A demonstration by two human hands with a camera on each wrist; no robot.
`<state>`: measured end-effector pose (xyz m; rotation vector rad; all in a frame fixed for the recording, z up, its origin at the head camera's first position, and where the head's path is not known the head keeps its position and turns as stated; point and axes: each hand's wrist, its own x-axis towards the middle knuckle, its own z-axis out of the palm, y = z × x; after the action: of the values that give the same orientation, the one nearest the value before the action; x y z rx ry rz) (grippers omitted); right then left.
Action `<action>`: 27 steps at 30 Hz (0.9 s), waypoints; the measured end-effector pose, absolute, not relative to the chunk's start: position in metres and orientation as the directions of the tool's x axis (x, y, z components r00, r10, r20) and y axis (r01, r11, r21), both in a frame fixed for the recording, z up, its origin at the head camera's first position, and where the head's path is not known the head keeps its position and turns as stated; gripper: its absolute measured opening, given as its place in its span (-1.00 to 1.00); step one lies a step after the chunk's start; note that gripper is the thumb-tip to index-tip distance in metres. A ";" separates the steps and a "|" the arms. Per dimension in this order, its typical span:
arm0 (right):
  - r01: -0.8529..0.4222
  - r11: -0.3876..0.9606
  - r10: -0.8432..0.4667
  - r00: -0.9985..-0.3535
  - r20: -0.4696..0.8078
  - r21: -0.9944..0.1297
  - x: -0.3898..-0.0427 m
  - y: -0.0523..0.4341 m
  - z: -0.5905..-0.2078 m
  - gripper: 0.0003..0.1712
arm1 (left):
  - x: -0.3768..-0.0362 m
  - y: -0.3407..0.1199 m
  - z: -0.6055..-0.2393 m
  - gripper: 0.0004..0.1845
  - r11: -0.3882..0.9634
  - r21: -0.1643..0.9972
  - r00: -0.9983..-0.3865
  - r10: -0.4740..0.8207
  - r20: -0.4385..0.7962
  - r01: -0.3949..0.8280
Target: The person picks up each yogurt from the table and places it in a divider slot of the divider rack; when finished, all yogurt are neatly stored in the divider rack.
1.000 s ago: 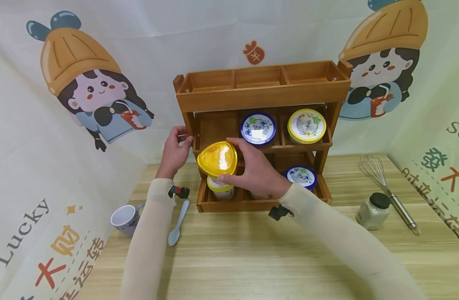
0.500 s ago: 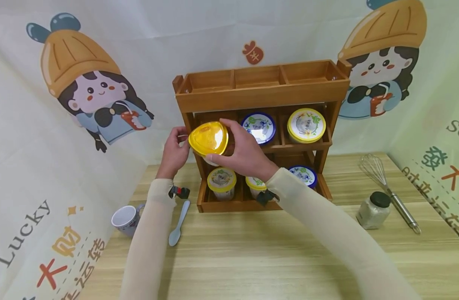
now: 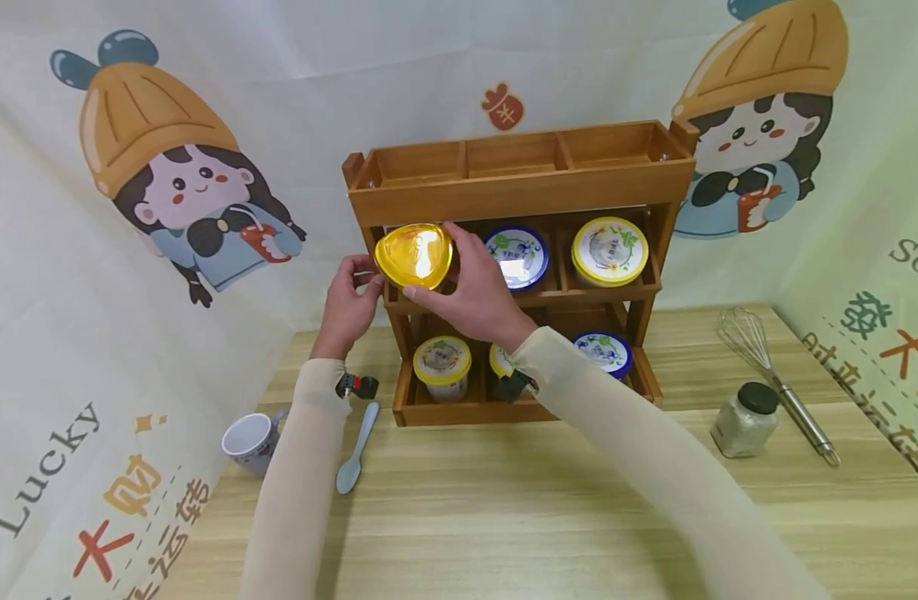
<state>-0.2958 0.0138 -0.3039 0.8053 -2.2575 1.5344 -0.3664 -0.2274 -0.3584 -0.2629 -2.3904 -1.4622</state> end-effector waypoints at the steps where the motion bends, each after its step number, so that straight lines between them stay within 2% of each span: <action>1: -0.599 0.276 -0.273 -0.799 0.536 -0.752 -0.296 0.012 -0.305 0.12 | -0.366 -0.228 -0.358 -0.60 0.457 0.830 -0.931 -0.014 0.365 0.319; 6: -0.606 0.286 -0.198 -0.796 0.573 -0.743 -0.293 0.006 -0.313 0.14 | -0.366 -0.229 -0.359 -0.60 0.452 0.836 -0.935 -0.012 0.355 0.312; 13: -0.651 0.333 -0.141 -0.750 0.646 -0.683 -0.299 0.006 -0.325 0.13 | -0.365 -0.228 -0.356 -0.59 0.465 0.823 -0.927 -0.016 0.376 0.326; 27: -0.594 0.403 -0.198 -0.800 0.567 -0.697 -0.310 -0.001 -0.329 0.08 | -0.366 -0.229 -0.357 -0.59 0.477 0.817 -0.928 -0.010 0.373 0.324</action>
<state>-0.3099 -0.0007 -0.3286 0.6794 -2.2690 1.3655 -0.3659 -0.2294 -0.3575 -0.2651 -2.4012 -1.4321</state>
